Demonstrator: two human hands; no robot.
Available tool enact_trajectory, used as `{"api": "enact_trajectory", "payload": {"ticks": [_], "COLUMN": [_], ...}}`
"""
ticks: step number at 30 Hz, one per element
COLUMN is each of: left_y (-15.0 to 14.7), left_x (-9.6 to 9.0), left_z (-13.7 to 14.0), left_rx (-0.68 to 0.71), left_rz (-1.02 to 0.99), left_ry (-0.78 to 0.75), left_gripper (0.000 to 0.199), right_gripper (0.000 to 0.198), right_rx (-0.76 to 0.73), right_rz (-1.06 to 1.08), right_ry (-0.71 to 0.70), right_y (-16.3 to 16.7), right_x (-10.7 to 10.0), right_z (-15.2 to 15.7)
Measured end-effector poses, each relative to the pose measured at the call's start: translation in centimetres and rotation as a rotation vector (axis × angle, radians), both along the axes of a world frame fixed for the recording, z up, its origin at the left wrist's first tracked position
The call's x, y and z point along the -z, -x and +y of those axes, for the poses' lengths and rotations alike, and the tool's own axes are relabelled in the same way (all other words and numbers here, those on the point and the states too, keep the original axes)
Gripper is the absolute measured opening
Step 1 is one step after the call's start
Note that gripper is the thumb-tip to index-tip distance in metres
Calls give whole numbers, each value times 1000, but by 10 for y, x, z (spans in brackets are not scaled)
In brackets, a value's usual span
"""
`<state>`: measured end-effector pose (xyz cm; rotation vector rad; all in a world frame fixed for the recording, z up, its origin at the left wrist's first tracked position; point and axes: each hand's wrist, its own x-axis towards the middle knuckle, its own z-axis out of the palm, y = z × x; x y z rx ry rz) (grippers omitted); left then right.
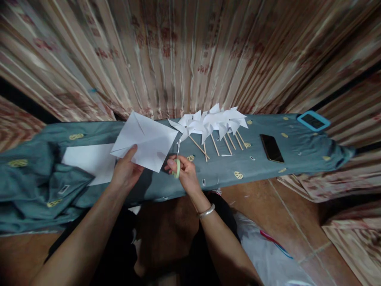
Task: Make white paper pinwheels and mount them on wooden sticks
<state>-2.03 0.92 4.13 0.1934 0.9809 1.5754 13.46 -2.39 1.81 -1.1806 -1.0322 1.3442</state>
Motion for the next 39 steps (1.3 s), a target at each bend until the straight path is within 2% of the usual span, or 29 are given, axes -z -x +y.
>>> {"api": "enact_trajectory", "payload": {"ticks": [3, 8, 10, 18, 39], "left_y": [9, 18, 18, 15, 15], "left_x": [-3, -4, -3, -1, 2], "left_z": [4, 6, 6, 3, 0], "left_rx": [-49, -61, -56, -47, -18], "left_rz": [-16, -15, -11, -8, 9], "left_ry": [-13, -39, -43, -54, -97], "left_gripper": [22, 20, 20, 18, 17], "right_gripper": [47, 47, 47, 50, 50], "right_rx": [-124, -451, -508, -555, -544], "right_rz": [-36, -60, -68, -101, -85], "right_ry": [26, 86, 99, 109, 112], "right_y": [-1, -1, -1, 3, 11], "right_x": [4, 10, 11, 8, 2], "right_z": [-13, -30, -33, -30, -27]}}
